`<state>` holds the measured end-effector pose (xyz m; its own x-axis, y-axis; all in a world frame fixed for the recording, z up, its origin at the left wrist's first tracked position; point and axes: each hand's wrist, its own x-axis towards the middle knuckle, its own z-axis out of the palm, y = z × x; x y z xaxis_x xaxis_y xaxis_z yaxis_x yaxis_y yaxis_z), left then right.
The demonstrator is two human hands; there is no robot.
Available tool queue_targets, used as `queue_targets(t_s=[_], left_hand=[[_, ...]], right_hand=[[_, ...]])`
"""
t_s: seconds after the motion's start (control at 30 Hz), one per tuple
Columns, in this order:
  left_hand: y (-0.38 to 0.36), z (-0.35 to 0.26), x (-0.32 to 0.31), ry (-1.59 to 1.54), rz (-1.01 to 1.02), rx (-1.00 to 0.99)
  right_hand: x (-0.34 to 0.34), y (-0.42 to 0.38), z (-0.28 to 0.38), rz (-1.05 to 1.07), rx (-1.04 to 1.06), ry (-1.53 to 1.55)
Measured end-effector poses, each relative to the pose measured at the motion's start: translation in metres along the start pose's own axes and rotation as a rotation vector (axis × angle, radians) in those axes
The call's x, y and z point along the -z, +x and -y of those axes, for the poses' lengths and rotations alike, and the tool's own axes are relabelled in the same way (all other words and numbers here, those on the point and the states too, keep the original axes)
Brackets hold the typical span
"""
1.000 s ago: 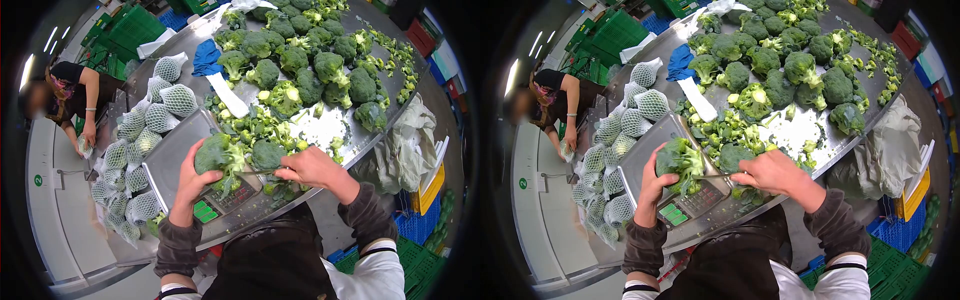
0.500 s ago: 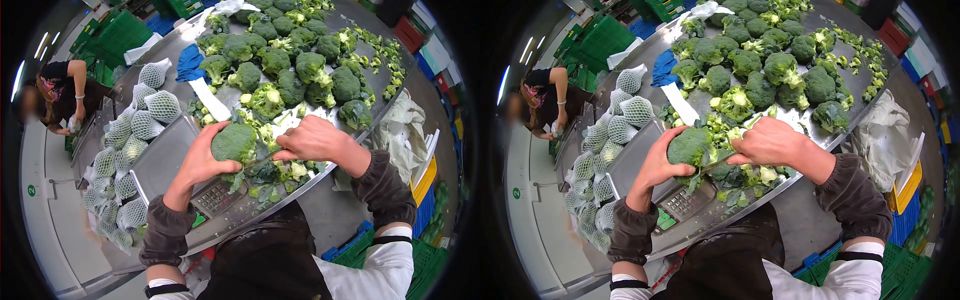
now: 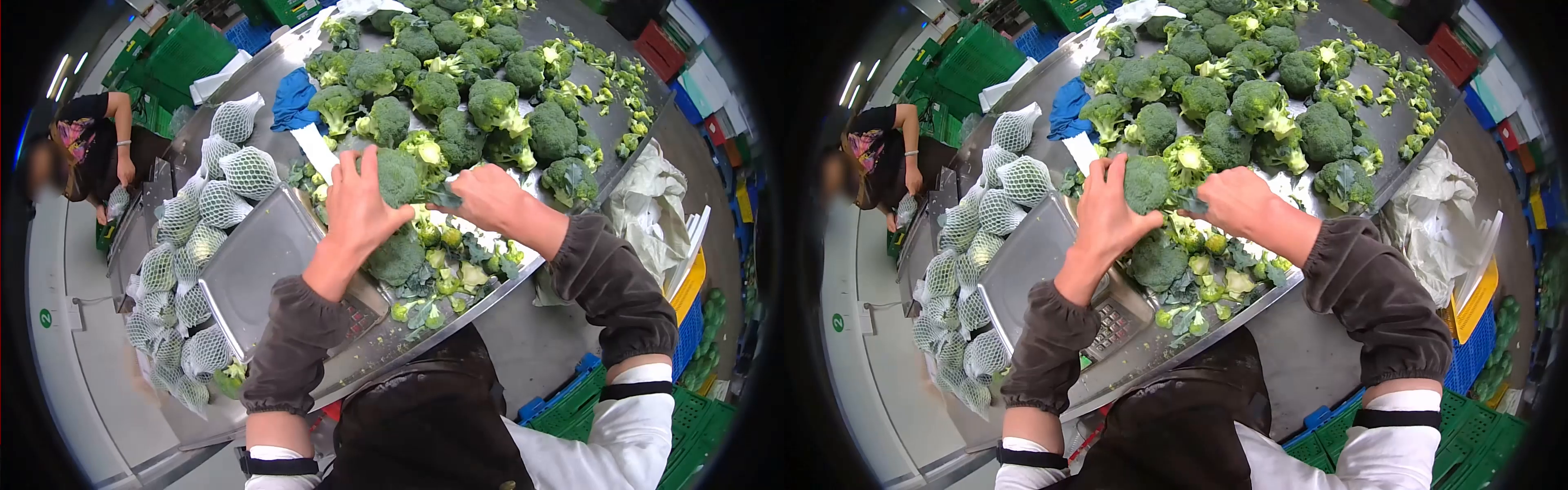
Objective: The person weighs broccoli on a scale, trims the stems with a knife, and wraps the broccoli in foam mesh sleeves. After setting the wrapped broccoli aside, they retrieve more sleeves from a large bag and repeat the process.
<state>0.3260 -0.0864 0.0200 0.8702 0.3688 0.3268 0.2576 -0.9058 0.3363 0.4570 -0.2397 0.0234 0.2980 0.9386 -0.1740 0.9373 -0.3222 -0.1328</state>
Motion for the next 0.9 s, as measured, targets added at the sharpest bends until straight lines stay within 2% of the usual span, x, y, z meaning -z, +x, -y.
queue_targets(t_s=[0.07,0.17,0.2,0.27,0.3,0.33,0.4,0.47,0.57,0.63,0.67,0.77,0.87,0.9], left_hand=[[0.005,0.003,-0.006,0.037,-0.012,0.010],[0.013,0.013,-0.008,-0.038,0.105,0.241],[0.013,0.019,-0.011,-0.041,0.107,0.242],[0.010,0.036,-0.023,-0.239,0.156,0.361],[0.012,0.043,-0.026,-0.640,0.153,0.525],[0.015,0.041,-0.019,-0.642,0.153,0.518],[0.018,0.040,-0.003,-1.069,0.238,0.555],[0.012,0.060,-0.003,-1.336,0.240,0.630],[-0.005,0.073,0.006,-1.447,0.151,0.638],[-0.019,0.079,0.014,-1.521,0.021,0.690],[-0.029,0.082,0.021,-1.460,-0.047,0.672],[-0.069,0.104,0.058,-1.146,-0.085,0.514],[-0.102,0.122,0.106,-0.769,-0.105,0.485],[-0.112,0.125,0.119,-0.574,-0.118,0.457]], right_hand=[[-0.007,0.010,0.002,-0.071,-0.003,0.016],[-0.015,0.018,0.003,-0.028,-0.041,0.018],[-0.023,0.021,0.002,-0.031,-0.055,0.022],[-0.045,0.027,-0.017,0.049,-0.008,-0.015],[-0.056,0.027,-0.026,0.126,0.041,-0.050],[-0.062,0.024,-0.033,0.122,0.035,-0.053],[-0.068,0.017,-0.046,0.074,-0.010,-0.018],[-0.069,0.007,-0.050,-0.032,-0.069,0.067],[-0.084,-0.007,-0.052,-0.092,-0.167,0.151],[-0.106,-0.011,-0.048,-0.208,-0.219,0.205],[-0.109,-0.014,-0.045,-0.203,-0.195,0.232],[-0.115,-0.019,-0.039,-0.086,-0.253,0.251],[-0.095,-0.039,-0.037,-0.436,-0.226,0.393],[-0.098,-0.053,-0.036,-0.586,-0.306,0.419]])
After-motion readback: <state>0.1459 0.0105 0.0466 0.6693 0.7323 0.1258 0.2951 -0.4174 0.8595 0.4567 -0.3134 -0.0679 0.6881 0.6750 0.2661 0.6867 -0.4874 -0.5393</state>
